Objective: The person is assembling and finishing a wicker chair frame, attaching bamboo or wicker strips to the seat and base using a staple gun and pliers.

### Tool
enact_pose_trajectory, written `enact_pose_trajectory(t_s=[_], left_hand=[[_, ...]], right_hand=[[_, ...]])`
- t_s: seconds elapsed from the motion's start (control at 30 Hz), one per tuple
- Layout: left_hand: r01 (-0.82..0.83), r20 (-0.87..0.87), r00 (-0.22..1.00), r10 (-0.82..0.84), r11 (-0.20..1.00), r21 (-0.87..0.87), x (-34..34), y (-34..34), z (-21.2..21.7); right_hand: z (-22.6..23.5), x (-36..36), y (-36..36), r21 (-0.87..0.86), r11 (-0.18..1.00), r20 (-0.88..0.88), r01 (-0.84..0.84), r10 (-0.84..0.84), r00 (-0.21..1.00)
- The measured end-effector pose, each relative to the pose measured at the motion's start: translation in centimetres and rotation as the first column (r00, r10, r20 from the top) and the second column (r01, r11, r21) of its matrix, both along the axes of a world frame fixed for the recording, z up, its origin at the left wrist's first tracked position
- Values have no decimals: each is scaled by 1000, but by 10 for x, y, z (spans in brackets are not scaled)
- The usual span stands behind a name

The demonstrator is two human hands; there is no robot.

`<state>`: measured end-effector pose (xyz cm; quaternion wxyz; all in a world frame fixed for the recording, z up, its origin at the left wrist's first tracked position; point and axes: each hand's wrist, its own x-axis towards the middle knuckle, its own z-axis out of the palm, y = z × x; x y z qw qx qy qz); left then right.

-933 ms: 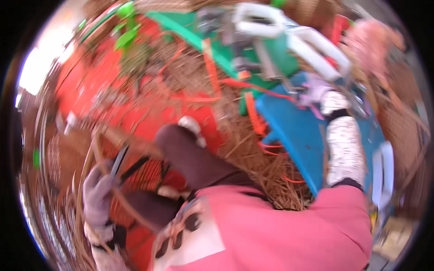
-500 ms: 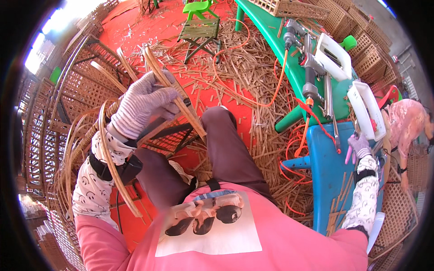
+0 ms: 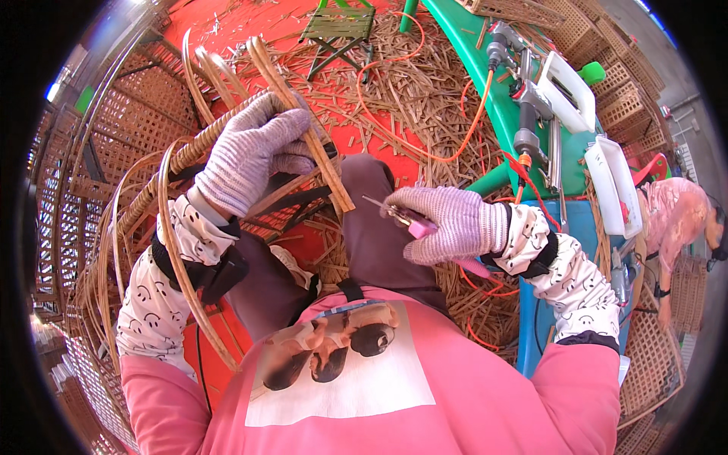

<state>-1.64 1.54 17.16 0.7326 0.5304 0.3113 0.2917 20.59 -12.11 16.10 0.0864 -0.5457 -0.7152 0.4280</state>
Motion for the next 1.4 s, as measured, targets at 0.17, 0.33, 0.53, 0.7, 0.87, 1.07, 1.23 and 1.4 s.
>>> enact_pose_trajectory(t_s=[0.17,0.33,0.53,0.7,0.87,1.07,1.23,1.4], left_hand=[[-2,9,1000,2,1000,23,-2,1,-1],[-2,-36,999,5,996,84,-1,-5,1],[-13,-21,1000,15,997,75,3,-9,2],[-182,-79,977,197,969,165,-1,-15,4],[-155,-220,952,212,956,249,3,-9,5],[-24,-175,981,80,954,299,-1,-16,0],[-70,-257,950,177,924,377,-6,-12,11],[-274,-82,945,317,903,330,5,9,10]], right_hand=[[-7,-4,6,53,995,21,-79,78,997],[-2,-14,12,23,995,76,-97,95,993],[-1,-7,-4,104,994,-18,-24,26,1000],[5,68,-80,196,881,419,431,-473,775],[-21,160,-191,151,508,835,848,-525,166],[-47,210,-184,464,463,581,755,-803,136],[-81,235,-114,448,541,677,712,-725,125],[-113,302,-146,341,135,238,930,-970,53]])
